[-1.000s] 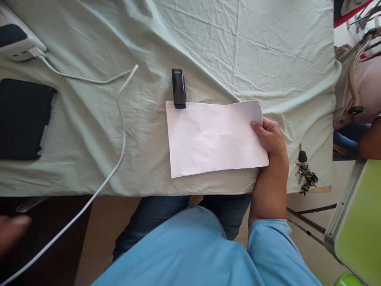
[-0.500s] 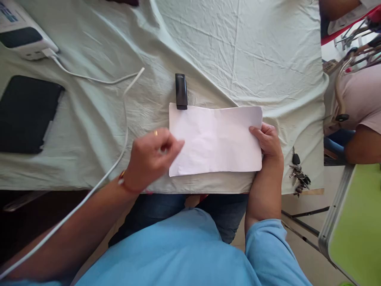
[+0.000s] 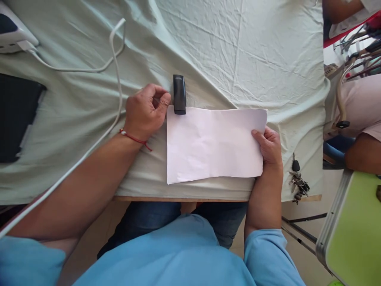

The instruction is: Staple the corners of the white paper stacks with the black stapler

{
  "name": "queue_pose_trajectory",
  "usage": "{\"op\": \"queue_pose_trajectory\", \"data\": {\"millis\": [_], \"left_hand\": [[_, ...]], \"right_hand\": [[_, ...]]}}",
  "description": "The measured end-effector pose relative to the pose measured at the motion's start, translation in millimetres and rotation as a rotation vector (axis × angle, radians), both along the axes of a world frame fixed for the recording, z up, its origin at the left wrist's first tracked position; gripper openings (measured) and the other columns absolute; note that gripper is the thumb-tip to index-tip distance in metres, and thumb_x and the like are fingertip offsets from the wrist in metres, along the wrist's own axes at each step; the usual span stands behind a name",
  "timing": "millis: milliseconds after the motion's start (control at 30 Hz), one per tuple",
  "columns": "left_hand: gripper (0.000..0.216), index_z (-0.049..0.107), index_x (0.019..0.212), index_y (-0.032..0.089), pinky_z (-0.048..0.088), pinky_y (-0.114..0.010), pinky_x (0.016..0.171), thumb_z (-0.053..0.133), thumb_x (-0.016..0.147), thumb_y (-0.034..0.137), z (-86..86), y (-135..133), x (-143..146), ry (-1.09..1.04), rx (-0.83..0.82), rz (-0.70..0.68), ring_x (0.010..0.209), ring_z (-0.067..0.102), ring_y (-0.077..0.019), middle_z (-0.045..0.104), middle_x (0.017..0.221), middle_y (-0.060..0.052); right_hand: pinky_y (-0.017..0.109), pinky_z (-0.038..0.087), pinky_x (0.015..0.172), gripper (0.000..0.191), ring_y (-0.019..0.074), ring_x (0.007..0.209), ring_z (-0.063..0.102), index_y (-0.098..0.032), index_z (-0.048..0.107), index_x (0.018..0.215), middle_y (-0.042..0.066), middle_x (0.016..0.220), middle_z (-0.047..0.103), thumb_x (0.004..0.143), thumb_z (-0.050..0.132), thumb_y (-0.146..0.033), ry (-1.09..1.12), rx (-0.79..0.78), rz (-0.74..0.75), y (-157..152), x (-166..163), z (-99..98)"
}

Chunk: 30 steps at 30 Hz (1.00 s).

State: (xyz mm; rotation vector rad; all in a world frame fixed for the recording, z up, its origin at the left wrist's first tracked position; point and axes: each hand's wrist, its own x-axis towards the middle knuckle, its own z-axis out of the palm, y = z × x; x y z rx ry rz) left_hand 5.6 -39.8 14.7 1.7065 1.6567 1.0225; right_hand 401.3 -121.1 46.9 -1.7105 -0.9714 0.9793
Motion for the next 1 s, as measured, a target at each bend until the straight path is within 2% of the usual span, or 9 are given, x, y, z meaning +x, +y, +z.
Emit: {"op": "queue_pose_trajectory", "data": {"millis": [67,167,300,400,500,667,733,833,1000], "left_hand": [[0.028,0.075,0.113,0.026,0.055,-0.037,0.093,0.068,0.113,0.052,4.4,-3.2,0.4,-0.011,-0.023,-0.067,0.104,0.079,-0.0258,0.086,0.113,-0.008],[0.032,0.080,0.105,0.022,0.048,-0.036,0.082,0.065,0.109,0.050,12.3,-7.3,-4.3,0.075,-0.078,-0.176,0.089,0.072,-0.0237,0.084,0.098,-0.007],[0.035,0.085,0.104,0.020,0.044,-0.034,0.076,0.067,0.097,0.049,26.6,-9.7,-17.4,0.072,-0.188,-0.427,0.077,0.064,-0.0199,0.078,0.085,-0.004],[0.033,0.081,0.092,0.019,0.041,-0.032,0.074,0.069,0.089,0.049,35.5,-8.3,-25.3,0.078,-0.264,-0.539,0.073,0.059,-0.0178,0.069,0.075,-0.001],[0.027,0.068,0.077,0.020,0.036,-0.032,0.072,0.069,0.085,0.046,40.7,-7.3,-26.8,0.120,-0.296,-0.548,0.069,0.049,-0.0153,0.054,0.067,0.002],[0.050,0.039,0.065,0.023,0.030,-0.032,0.072,0.063,0.097,0.052,43.6,-11.0,-21.9,0.124,-0.258,-0.444,0.070,0.034,-0.0124,0.033,0.067,0.003],[0.045,0.049,0.068,0.022,0.032,-0.031,0.071,0.063,0.098,0.051,41.9,-11.4,-21.9,0.095,-0.262,-0.439,0.069,0.038,-0.0128,0.041,0.067,0.003],[0.029,0.074,0.086,0.019,0.043,-0.029,0.072,0.069,0.094,0.047,36.9,-9.1,-25.4,-0.005,-0.306,-0.470,0.075,0.056,-0.0158,0.067,0.077,0.000],[0.026,0.083,0.102,0.020,0.056,-0.029,0.077,0.080,0.085,0.040,30.2,-4.8,-31.7,-0.155,-0.372,-0.506,0.085,0.073,-0.0196,0.082,0.092,-0.005]], "right_hand": [[0.032,0.059,0.057,0.051,0.0217,0.072,0.074,-0.027,0.087,0.094,0.003,0.084,0.084,0.062,0.110,-0.059,-0.001,0.011,-0.005,-1.9,1.2,-0.9],[0.034,0.061,0.058,0.051,0.0245,0.074,0.077,-0.027,0.085,0.093,0.003,0.082,0.082,0.062,0.109,-0.059,0.008,0.021,-0.002,-4.3,4.6,-2.8],[0.034,0.060,0.057,0.049,0.0221,0.068,0.073,-0.027,0.083,0.092,0.003,0.081,0.081,0.063,0.109,-0.056,0.022,0.035,0.005,-5.8,8.0,-3.7],[0.032,0.058,0.055,0.052,0.0188,0.064,0.068,-0.027,0.085,0.091,0.002,0.082,0.081,0.059,0.112,-0.057,0.043,0.010,0.008,-5.5,7.6,-2.5],[0.031,0.059,0.057,0.061,0.0170,0.065,0.068,-0.027,0.087,0.095,0.002,0.085,0.083,0.055,0.115,-0.064,0.051,-0.015,0.031,-3.7,6.1,-1.7],[0.030,0.056,0.055,0.067,0.0161,0.065,0.066,-0.026,0.086,0.091,0.002,0.085,0.083,0.052,0.116,-0.070,0.011,-0.016,0.047,1.0,7.8,-5.2],[0.031,0.057,0.056,0.065,0.0174,0.067,0.067,-0.026,0.086,0.092,0.003,0.086,0.084,0.054,0.116,-0.070,-0.009,-0.017,0.059,2.0,11.0,-7.1],[0.034,0.060,0.059,0.062,0.0195,0.070,0.070,-0.026,0.086,0.095,0.004,0.091,0.085,0.060,0.113,-0.069,-0.045,-0.014,0.071,2.3,17.5,-8.5],[0.035,0.060,0.060,0.059,0.0200,0.070,0.070,-0.027,0.086,0.100,0.003,0.092,0.085,0.065,0.112,-0.068,-0.082,-0.017,0.095,1.7,20.0,-6.1]]}}
